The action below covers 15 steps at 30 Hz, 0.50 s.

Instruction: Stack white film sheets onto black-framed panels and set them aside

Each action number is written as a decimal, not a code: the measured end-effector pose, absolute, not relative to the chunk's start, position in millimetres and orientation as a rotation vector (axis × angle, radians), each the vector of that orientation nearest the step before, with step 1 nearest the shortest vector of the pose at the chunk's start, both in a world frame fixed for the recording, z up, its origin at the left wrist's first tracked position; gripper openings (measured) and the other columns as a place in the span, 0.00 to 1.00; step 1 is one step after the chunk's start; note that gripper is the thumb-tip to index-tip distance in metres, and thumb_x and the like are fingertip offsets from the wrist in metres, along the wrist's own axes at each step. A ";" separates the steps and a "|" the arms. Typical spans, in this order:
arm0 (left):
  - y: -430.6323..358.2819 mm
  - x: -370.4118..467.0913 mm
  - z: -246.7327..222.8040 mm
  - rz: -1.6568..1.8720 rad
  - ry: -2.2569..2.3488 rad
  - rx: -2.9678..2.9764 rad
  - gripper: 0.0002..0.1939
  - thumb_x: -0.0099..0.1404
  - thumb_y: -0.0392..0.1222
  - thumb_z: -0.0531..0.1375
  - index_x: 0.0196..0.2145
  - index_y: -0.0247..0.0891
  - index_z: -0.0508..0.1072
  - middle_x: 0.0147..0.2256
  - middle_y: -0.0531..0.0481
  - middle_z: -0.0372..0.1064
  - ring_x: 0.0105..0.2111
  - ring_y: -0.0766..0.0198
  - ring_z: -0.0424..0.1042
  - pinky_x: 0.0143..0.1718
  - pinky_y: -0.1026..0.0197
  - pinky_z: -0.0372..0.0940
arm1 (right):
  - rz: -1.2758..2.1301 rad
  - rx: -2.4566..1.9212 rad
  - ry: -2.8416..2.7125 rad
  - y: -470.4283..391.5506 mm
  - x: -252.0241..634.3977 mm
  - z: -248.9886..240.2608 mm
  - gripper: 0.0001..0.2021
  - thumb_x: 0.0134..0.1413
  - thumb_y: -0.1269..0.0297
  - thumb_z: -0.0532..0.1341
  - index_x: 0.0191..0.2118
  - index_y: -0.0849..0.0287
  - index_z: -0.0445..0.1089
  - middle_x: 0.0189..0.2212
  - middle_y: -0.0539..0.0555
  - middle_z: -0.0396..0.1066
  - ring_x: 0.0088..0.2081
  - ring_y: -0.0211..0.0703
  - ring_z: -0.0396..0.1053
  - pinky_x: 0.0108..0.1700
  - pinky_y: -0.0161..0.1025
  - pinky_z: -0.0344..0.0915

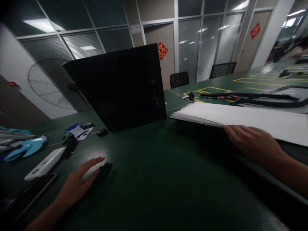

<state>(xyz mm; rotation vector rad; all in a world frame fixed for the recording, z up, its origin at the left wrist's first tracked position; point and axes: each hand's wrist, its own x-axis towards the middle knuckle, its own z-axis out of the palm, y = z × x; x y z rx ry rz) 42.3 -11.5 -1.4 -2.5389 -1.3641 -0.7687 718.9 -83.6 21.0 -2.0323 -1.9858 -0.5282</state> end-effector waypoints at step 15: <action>-9.5 38.0 -8.7 -0.742 -1.521 -2.607 0.26 0.74 0.60 0.55 0.62 0.48 0.73 0.59 0.45 0.76 0.58 0.49 0.76 0.58 0.46 0.73 | -0.835 -2.404 -1.889 22.9 754.4 184.0 0.22 0.69 0.66 0.60 0.64 0.71 0.69 0.59 0.73 0.68 0.48 0.48 0.72 0.39 0.42 0.52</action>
